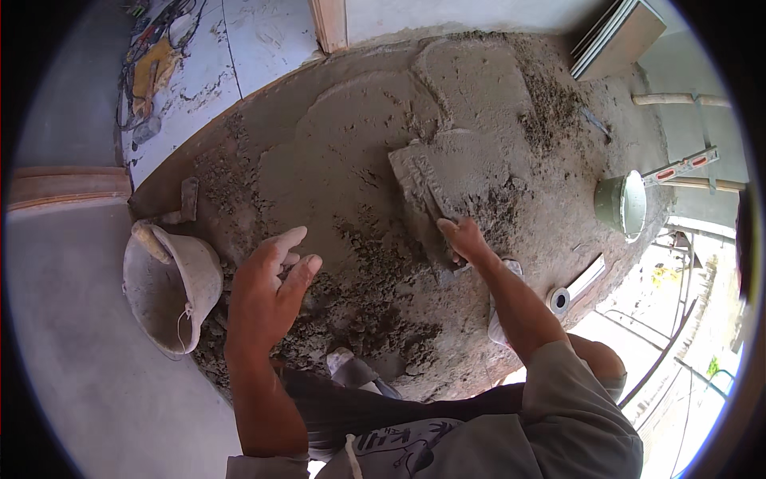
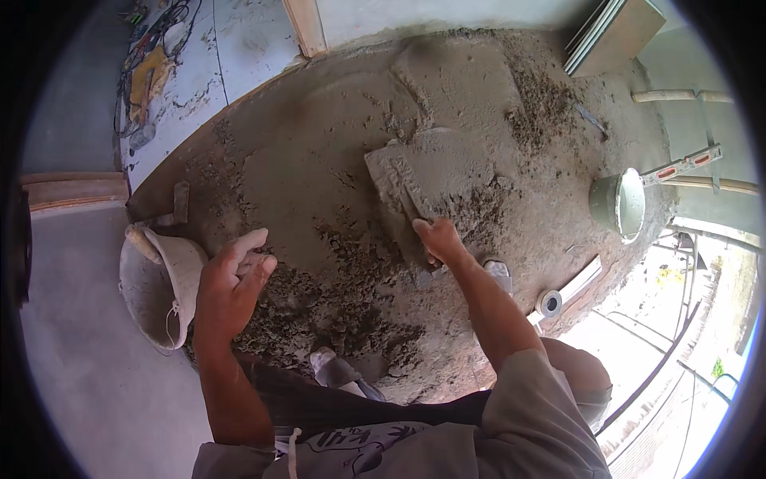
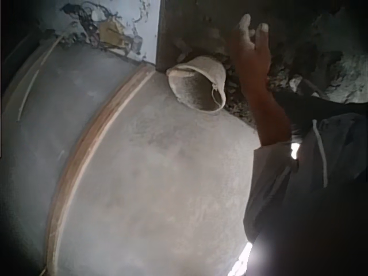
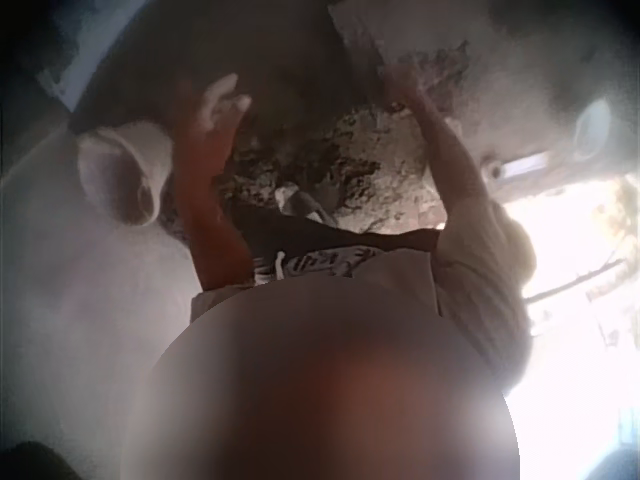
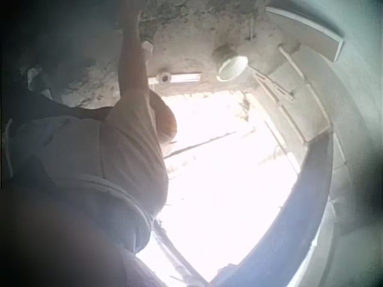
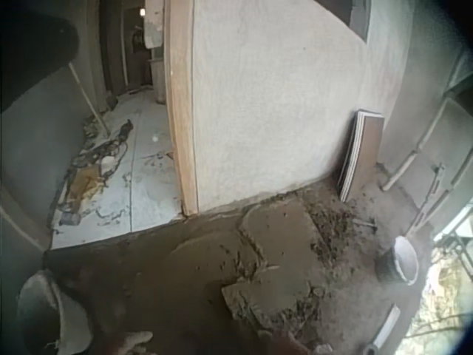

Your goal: Smoothing wet concrete on a floor using a hand trowel.

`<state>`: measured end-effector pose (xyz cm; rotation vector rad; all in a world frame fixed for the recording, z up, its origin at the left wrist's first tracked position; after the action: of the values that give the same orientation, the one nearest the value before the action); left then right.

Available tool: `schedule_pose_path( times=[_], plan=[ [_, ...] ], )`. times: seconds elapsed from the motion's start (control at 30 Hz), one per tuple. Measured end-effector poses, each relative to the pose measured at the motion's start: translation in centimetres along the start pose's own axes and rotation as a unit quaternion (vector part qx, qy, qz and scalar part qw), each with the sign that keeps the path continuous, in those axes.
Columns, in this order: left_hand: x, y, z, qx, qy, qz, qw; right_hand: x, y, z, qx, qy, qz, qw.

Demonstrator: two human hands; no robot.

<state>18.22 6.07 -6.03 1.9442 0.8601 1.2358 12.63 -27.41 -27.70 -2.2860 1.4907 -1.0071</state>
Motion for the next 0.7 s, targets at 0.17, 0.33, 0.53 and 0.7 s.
schedule_pose_path(
  times=[0.17,0.33,0.53,0.7],
  plan=[
    [2.6,-1.5,-0.4,-0.017,0.043,-0.021,0.999,-10.9,2.2,-5.2,0.095,-0.017,-0.368,0.925],
    [2.8,-1.6,-0.6,0.003,0.054,-0.025,0.998,-8.7,-0.6,-5.2,0.08,-0.044,-0.438,0.894],
    [1.3,-1.0,-0.5,-0.007,0.005,0.021,1.0,4.3,-2.6,3.9,0.071,0.248,-0.367,0.894],
    [0.2,-0.1,-0.1,-0.01,-0.028,0.025,0.999,6.4,-0.8,3.7,-0.002,0.359,-0.268,0.894]
  ],
)
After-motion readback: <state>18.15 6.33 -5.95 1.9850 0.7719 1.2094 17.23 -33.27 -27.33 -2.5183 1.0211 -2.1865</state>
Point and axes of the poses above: each hand's wrist, its own z-axis towards the middle knuckle, its own x-axis out of the back of the hand, y = z × x, the point moved 7 cm from there along z, towards the middle knuckle, and after that the axes turned 5 degrees about -z, right-handed, at the moved point
